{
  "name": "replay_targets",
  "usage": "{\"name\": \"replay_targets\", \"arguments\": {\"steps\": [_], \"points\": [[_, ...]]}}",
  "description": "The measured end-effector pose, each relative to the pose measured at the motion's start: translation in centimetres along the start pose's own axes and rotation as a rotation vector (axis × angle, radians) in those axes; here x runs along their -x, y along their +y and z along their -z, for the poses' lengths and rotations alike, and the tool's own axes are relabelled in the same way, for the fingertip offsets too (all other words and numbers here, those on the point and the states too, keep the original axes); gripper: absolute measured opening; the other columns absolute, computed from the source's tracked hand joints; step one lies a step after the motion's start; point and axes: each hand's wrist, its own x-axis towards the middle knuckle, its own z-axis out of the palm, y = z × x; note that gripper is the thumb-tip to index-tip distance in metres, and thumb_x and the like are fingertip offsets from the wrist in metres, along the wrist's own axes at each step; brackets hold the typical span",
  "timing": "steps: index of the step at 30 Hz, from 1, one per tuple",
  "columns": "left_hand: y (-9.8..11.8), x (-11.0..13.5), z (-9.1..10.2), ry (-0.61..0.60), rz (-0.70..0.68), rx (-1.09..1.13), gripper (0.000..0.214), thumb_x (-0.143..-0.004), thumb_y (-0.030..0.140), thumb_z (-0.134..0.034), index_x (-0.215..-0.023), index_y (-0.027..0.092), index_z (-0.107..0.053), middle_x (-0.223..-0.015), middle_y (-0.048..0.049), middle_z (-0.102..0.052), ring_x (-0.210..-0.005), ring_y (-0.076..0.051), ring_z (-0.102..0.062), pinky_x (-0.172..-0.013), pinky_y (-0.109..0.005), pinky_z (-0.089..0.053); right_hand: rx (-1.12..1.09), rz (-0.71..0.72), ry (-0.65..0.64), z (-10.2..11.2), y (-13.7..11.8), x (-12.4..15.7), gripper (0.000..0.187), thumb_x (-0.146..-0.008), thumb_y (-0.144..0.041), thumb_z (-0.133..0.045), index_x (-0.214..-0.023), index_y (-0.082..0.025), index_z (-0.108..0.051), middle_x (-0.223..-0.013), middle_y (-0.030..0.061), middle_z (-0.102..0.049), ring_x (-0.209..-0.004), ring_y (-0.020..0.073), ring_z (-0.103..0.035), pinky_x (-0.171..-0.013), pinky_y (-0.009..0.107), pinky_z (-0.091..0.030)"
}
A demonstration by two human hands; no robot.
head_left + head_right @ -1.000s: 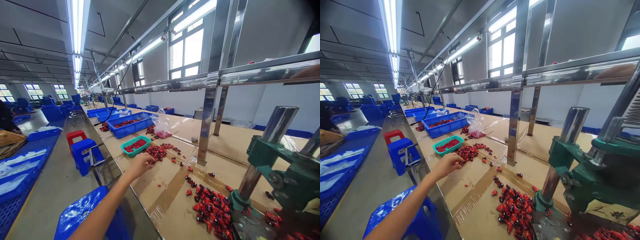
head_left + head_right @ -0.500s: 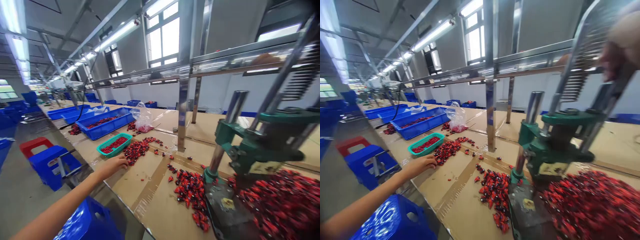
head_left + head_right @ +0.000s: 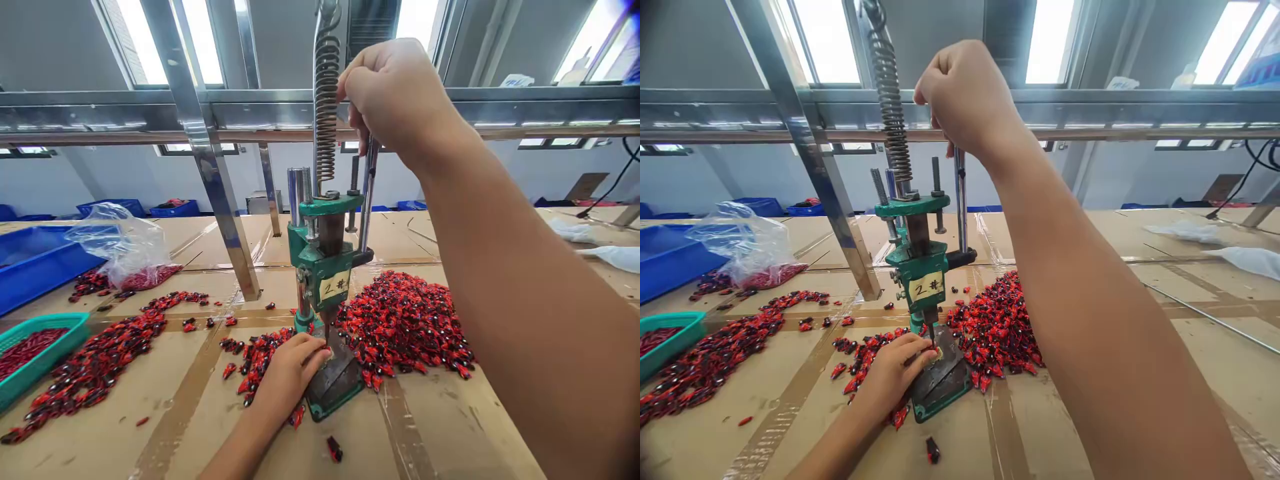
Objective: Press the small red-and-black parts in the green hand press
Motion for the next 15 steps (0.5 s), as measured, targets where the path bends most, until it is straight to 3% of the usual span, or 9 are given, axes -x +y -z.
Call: {"name": "replay_targets", "arguments": {"steps": [4, 10, 15], "points": [[0.2, 0.6, 0.8, -0.037, 0.015, 0.002, 0.023, -0.099, 0.036, -0.055, -0.105, 0.022, -0.072, -0.101, -0.0017, -0.062, -0.091, -0.010, -0.059, -0.084, -0.023, -0.046, 0.011, -0.021, 0.062, -0.3, -0.4, 0.7, 0.017, -0.080, -0.014, -0.045, -0.078, -0.010, -0.062, -0.061, 0.0023, -0.050, -0.048, 0.0115, -0.044, -0.038, 0.027, -0.041], [0.2, 0.9, -0.1, 0.013, -0.011, -0.022, 0.021, -0.099, 0.034, -0.056, -0.106, 0.020, -0.070, -0.102, -0.0030, -0.059, -0.092, -0.010, -0.058, -0.083, -0.023, -0.046, -0.001, 0.008, 0.065, -0.3, 0.0, 0.4, 0.018, -0.079, -0.018, -0.046, -0.077, -0.012, -0.062, -0.061, 0.0031, -0.049, -0.047, 0.0126, -0.043, -0.036, 0.028, -0.040], [-0.8, 1.5, -0.5, 0.080, -0.095, -0.063, 0.021, -0.095, 0.030, -0.062, -0.112, 0.019, -0.070, -0.102, -0.0040, -0.060, -0.092, -0.011, -0.058, -0.082, -0.023, -0.047, 0.027, -0.032, 0.038, 0.3, -1.7, 1.7, 0.018, -0.083, -0.018, -0.050, -0.091, -0.008, -0.063, -0.064, 0.0045, -0.049, -0.056, 0.0096, -0.049, -0.050, 0.023, -0.049]]}}
